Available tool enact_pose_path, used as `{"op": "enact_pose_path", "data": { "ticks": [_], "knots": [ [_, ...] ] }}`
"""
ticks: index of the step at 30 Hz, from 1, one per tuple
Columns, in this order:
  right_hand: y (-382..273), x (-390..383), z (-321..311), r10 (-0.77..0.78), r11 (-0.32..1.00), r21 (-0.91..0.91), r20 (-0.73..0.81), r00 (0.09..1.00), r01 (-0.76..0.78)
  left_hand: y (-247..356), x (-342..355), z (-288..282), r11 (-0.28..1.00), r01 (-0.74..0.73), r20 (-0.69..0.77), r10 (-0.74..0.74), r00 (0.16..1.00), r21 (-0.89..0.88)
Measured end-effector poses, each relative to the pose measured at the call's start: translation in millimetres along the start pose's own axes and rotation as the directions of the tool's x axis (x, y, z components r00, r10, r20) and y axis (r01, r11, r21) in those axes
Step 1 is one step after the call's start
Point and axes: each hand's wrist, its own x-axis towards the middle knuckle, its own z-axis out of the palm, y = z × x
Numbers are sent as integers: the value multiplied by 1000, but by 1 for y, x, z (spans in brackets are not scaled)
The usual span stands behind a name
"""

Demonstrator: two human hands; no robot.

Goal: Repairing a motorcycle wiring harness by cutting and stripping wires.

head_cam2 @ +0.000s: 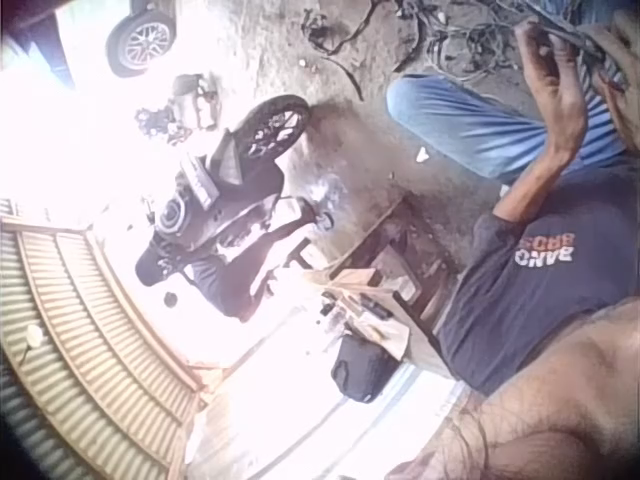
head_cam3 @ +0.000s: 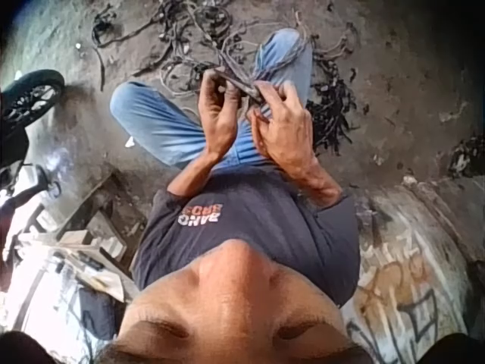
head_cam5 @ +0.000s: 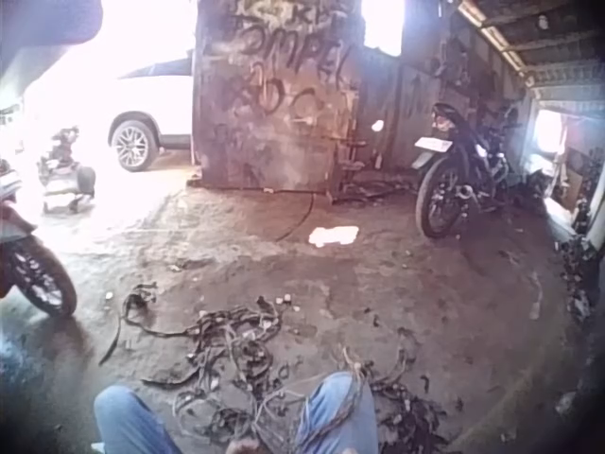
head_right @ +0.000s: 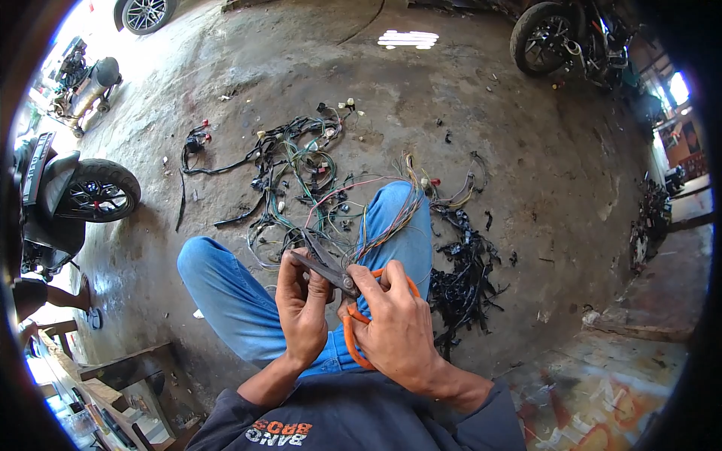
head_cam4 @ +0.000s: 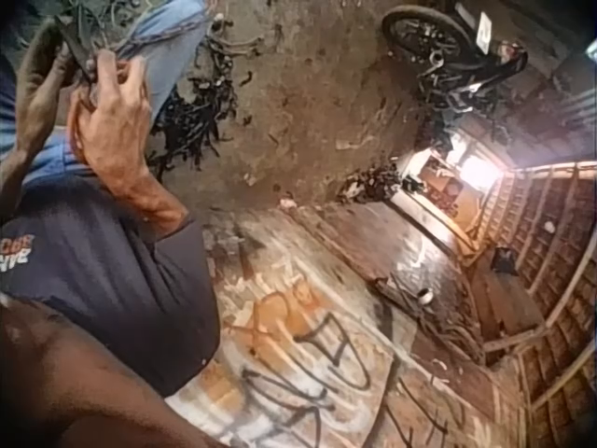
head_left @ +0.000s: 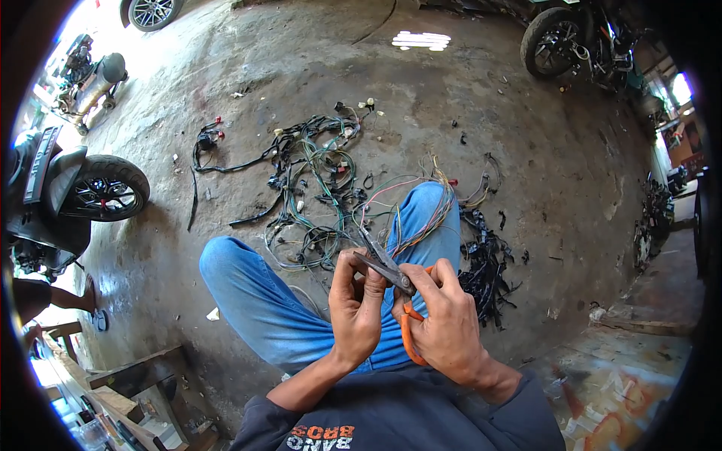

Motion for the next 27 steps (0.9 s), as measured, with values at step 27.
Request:
{"op": "enact_pose_path", "data": {
  "ticks": [27],
  "knots": [
    [6, 4, -14, -130, 990, 55, -29, 991, 131, 12, 5, -6, 820, 290, 176, -232, 957, -494]
  ]
}}
